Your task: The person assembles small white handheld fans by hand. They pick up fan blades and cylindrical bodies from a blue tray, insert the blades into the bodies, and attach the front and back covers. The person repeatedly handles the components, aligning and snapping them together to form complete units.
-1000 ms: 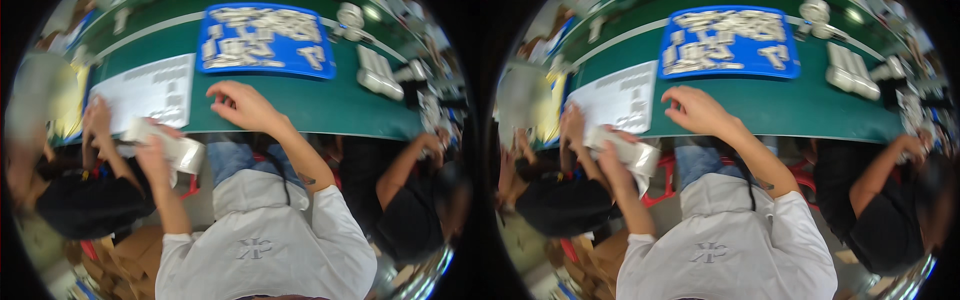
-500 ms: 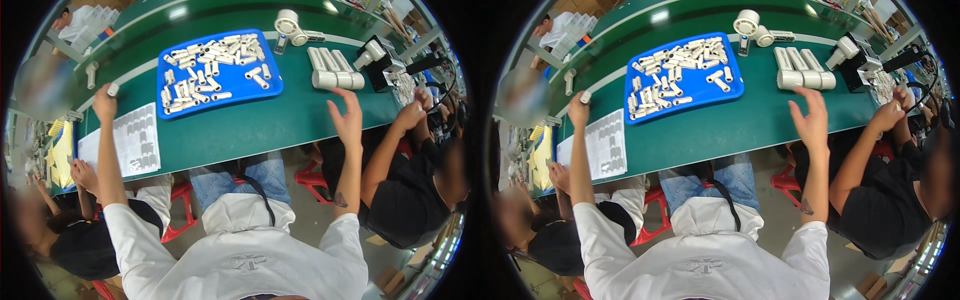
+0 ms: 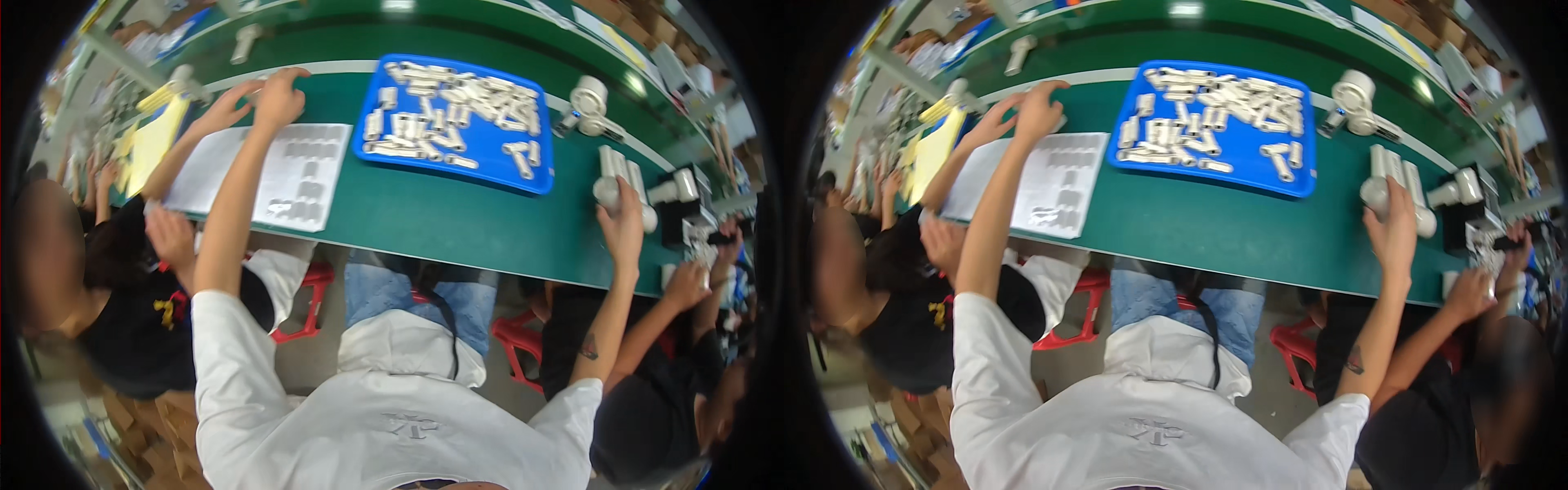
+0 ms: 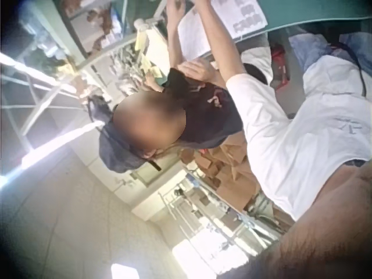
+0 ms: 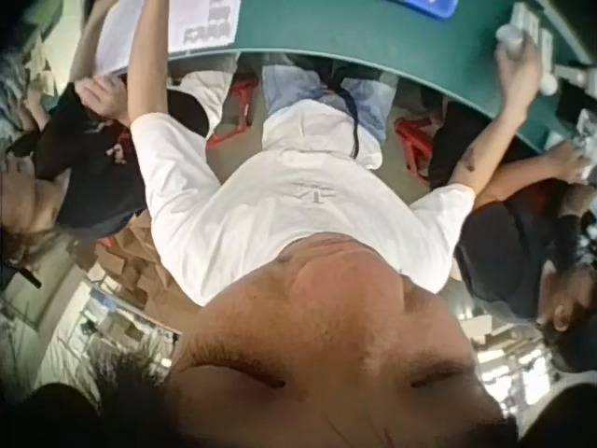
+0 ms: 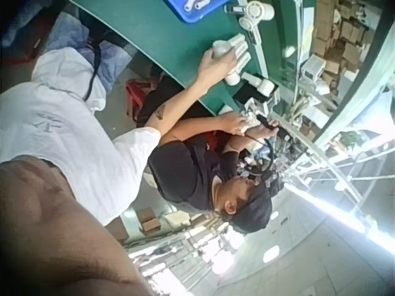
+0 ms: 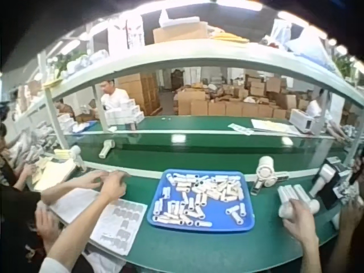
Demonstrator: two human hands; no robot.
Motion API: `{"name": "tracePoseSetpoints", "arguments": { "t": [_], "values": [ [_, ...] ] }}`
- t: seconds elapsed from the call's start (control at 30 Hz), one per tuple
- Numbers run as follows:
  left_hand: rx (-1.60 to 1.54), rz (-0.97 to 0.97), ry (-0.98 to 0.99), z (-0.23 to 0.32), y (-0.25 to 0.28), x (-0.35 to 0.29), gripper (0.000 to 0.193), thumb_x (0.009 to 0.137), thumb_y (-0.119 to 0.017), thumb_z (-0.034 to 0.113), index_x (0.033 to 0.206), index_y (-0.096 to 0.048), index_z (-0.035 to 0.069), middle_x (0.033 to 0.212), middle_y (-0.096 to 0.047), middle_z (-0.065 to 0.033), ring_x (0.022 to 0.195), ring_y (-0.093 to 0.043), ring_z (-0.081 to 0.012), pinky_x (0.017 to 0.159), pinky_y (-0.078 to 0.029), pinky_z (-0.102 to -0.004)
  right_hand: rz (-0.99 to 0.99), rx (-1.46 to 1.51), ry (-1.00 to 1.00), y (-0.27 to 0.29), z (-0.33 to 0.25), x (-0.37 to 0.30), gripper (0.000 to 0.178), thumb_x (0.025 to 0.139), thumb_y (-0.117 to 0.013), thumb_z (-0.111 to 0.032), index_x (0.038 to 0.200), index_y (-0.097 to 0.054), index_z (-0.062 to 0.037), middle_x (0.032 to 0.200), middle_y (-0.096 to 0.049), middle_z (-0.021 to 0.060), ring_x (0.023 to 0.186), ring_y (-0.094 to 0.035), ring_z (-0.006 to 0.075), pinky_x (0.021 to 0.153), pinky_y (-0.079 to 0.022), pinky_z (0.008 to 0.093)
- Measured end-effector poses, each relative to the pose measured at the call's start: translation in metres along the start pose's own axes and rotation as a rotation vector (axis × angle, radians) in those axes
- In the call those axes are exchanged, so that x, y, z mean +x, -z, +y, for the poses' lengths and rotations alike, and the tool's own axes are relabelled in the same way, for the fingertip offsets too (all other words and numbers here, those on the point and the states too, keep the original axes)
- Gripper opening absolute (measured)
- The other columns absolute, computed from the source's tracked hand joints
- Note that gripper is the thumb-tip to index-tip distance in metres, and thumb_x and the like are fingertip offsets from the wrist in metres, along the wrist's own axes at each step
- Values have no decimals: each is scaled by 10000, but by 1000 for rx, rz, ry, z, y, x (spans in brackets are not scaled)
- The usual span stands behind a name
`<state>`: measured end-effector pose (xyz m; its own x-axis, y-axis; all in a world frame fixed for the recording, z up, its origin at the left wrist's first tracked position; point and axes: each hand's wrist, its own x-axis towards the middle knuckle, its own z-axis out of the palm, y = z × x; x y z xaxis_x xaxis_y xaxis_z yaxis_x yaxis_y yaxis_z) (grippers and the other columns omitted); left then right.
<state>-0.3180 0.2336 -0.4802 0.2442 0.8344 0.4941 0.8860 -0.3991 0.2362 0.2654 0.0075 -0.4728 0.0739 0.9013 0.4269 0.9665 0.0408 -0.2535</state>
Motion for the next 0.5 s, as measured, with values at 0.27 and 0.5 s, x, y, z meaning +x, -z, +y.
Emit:
{"name": "tracePoseSetpoints", "arguments": {
  "t": [0.27,0.5],
  "values": [
    [-749,-523,-313,221,24,-21,614,760,-789,189,1321,-542,150,1177,-660,-42,1028,-630,-188,868,-473,-330,-81,620,24,61,-128,-17,567,696,-733,-121,1231,-561,-45,1102,-643,105,993,-644,215,882,-502,338],
    [-1166,-612,-94,263,8,-108,978,643,-870,95,1475,-356,87,1365,-542,-143,1272,-530,-247,1063,-410,-373,-385,922,137,4,-173,6,471,746,-797,-246,1102,-574,-33,1048,-633,120,879,-655,218,726,-525,342]
  ]
}}
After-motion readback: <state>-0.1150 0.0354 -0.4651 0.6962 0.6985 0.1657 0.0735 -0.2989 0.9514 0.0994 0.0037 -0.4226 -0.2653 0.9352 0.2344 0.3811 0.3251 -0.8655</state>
